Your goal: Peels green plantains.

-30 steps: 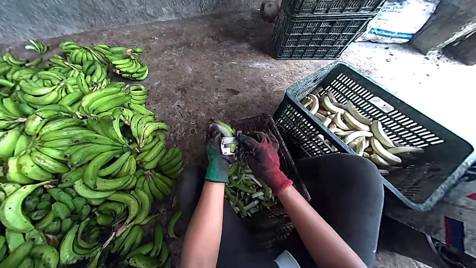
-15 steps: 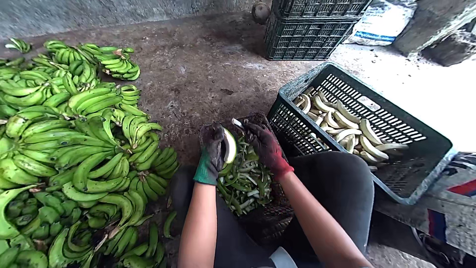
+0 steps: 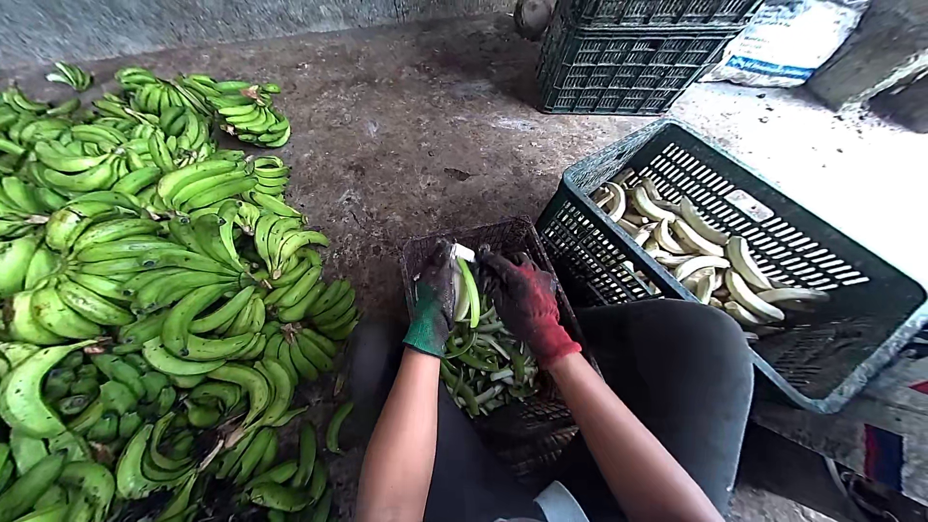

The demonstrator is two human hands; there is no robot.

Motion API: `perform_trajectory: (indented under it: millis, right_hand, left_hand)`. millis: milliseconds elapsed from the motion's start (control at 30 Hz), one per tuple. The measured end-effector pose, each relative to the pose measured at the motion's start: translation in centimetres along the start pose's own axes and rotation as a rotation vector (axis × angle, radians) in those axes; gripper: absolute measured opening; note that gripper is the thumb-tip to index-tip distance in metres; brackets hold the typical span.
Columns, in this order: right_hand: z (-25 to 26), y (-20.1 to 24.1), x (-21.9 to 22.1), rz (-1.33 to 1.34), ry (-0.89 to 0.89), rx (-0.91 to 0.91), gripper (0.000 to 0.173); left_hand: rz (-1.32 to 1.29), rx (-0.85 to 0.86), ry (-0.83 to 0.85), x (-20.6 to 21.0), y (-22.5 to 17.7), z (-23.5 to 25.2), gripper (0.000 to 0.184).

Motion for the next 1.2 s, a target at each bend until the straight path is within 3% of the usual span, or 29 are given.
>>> perform_trajectory:
  millis: [100, 200, 300, 367, 433, 533, 667, 767, 900, 1033, 1133, 1200]
  right_hand:
    - [1.7, -0.9, -0.4, 0.176, 0.162, 0.087, 0.037]
    - [2.2, -2.1, -0.4, 0.268, 0.139, 0.088, 0.036]
    - [1.0, -2.5, -0.6, 0.31, 0.02, 0.042, 0.039]
    - [-1.0, -2.0, 0.2, 0.226, -0.026, -0.049, 0.039]
    - [-3.5, 0.0, 1.1, 0.122, -0.124, -0.185, 0.035]
    - [-4.9, 1.6, 1.6, 0.033, -0.233, -0.256, 0.033]
    - [-0.7, 0.6, 0.9, 0.138, 0.052, 0.049, 0.036]
    - [1.2, -1.5, 0.9, 0.228, 0.113, 0.192, 0.04]
    - [-0.7, -1.9, 0.6, 0.505, 0.033, 0.011, 0.041]
    - [-4.3, 0.7, 1.4, 0.283, 0.02, -0.269, 0.035]
    - [-3.0, -0.1, 1.7, 0.257, -0.145, -0.128, 0.027]
    - [-1.4, -2.2, 1.9, 0.427, -0.232, 0.051, 0.03]
  left_hand:
    - [0.056, -0.03, 0.072, -0.2, -1.1, -1.1, 0.04]
    - [0.035, -0.029, 0.107, -0.3, -1.8, -1.0, 0.037]
    - [-0.27, 0.026, 0.039, -0.6, -1.2, 0.4, 0.034]
    - [-0.542, 0.101, 0.105, -0.5, -1.7, 0.3, 0.037]
    - [-0.643, 0.167, 0.137, -0.7, -2.4, -0.1, 0.039]
    - [-0.579, 0.132, 0.14, -0.5, -2.1, -0.9, 0.035]
    - [-0.53, 0.067, 0.164, 0.0, -1.0, -0.4, 0.03]
    - [-0.531, 0.078, 0.166, 0.1, -1.8, -0.6, 0.027]
    - [-0.558, 0.116, 0.103, -0.5, -1.8, 0.3, 0.027]
    - [-0.439, 0.045, 0.066, -1.2, -1.7, 0.2, 0.03]
    - [-0.335, 0.085, 0.15, -0.2, -1.9, -1.4, 0.03]
    - [-0.399, 0.1, 0.137, 0.3, -1.9, -1.8, 0.03]
Point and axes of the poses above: each hand's wrist, its own z-axis towards the middle knuckle, its own x-axis out of the palm, y = z × x, the point moved 4 cm from there along z, towards the middle knuckle, and after that the axes turned 15 degrees about y, right-handed, at the moved point
